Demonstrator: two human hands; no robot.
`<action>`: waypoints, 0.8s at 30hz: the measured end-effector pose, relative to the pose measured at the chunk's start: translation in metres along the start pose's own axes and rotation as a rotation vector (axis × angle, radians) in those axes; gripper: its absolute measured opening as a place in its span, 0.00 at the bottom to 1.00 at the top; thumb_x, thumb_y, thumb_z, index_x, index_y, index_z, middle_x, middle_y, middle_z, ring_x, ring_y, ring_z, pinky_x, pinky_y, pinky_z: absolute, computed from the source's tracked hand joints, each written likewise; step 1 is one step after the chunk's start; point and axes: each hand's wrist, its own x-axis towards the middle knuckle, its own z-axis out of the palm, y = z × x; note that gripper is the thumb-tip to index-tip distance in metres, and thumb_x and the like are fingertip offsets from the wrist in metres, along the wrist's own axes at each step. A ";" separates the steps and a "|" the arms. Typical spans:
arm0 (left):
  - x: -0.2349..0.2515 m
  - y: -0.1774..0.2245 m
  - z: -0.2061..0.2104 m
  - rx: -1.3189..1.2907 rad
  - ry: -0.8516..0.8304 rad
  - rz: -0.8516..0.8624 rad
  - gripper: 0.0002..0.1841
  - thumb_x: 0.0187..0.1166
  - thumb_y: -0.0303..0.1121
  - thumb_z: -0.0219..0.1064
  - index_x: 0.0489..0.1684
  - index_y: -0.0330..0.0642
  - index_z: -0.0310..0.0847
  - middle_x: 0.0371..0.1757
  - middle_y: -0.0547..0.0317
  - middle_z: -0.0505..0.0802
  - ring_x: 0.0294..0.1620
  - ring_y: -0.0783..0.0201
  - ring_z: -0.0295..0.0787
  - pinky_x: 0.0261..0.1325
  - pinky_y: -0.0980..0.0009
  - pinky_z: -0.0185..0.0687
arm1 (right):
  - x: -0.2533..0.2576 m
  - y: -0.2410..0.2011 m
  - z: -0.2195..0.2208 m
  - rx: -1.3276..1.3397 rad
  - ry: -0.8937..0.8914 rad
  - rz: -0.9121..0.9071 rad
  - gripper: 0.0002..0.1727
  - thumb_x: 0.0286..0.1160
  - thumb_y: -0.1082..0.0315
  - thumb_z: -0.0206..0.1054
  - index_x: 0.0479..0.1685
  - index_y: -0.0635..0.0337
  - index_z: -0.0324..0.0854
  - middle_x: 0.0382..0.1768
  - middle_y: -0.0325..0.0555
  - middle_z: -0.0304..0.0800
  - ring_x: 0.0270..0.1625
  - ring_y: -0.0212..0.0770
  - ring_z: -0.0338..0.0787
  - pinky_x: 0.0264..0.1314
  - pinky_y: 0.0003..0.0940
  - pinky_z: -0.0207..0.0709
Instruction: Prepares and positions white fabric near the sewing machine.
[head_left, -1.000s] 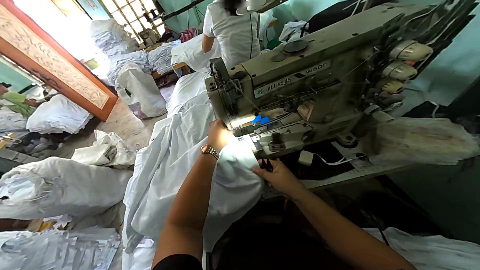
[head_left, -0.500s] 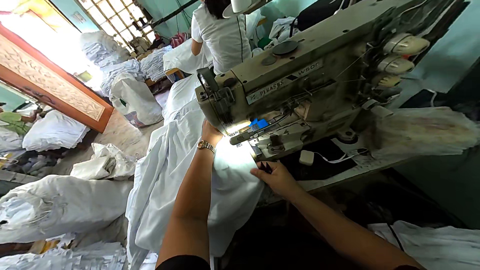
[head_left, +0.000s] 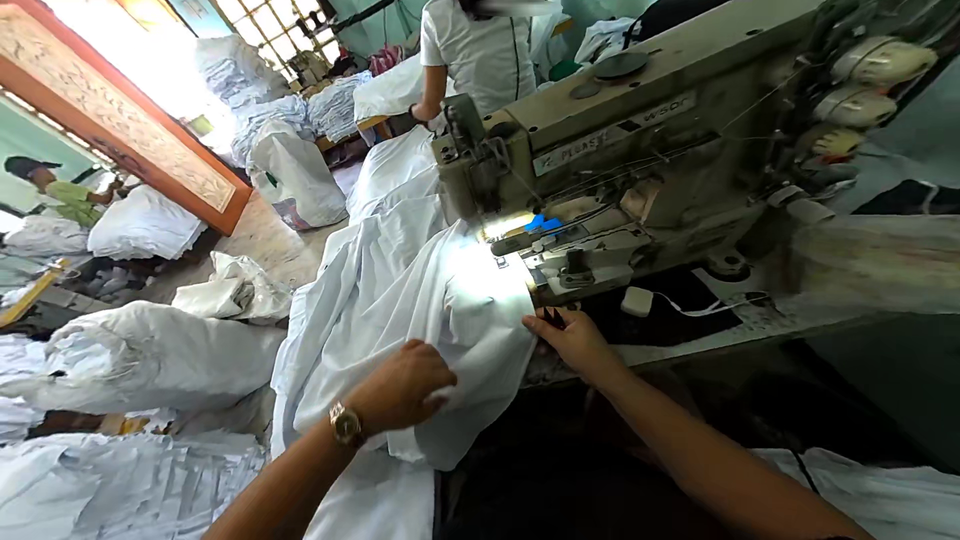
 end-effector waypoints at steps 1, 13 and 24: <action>-0.015 0.007 0.006 0.062 -0.149 -0.005 0.15 0.70 0.38 0.79 0.53 0.47 0.90 0.56 0.55 0.94 0.72 0.48 0.83 0.81 0.40 0.66 | 0.001 0.001 0.001 -0.010 0.012 -0.003 0.13 0.80 0.58 0.71 0.39 0.60 0.86 0.25 0.33 0.85 0.22 0.23 0.83 0.26 0.20 0.80; -0.042 0.049 -0.034 0.083 -0.081 0.000 0.11 0.92 0.33 0.55 0.45 0.42 0.84 0.30 0.54 0.91 0.40 0.55 0.93 0.86 0.46 0.64 | -0.033 -0.017 0.035 -0.173 -0.033 -0.554 0.29 0.80 0.48 0.69 0.70 0.61 0.80 0.49 0.40 0.90 0.28 0.21 0.76 0.26 0.19 0.71; -0.068 0.062 -0.137 -0.243 0.241 -0.089 0.16 0.73 0.42 0.76 0.47 0.39 0.87 0.33 0.59 0.92 0.34 0.71 0.87 0.39 0.71 0.84 | -0.049 -0.036 0.023 0.190 -1.258 -0.459 0.04 0.79 0.64 0.71 0.41 0.52 0.88 0.34 0.22 0.91 0.38 0.11 0.86 0.42 0.11 0.80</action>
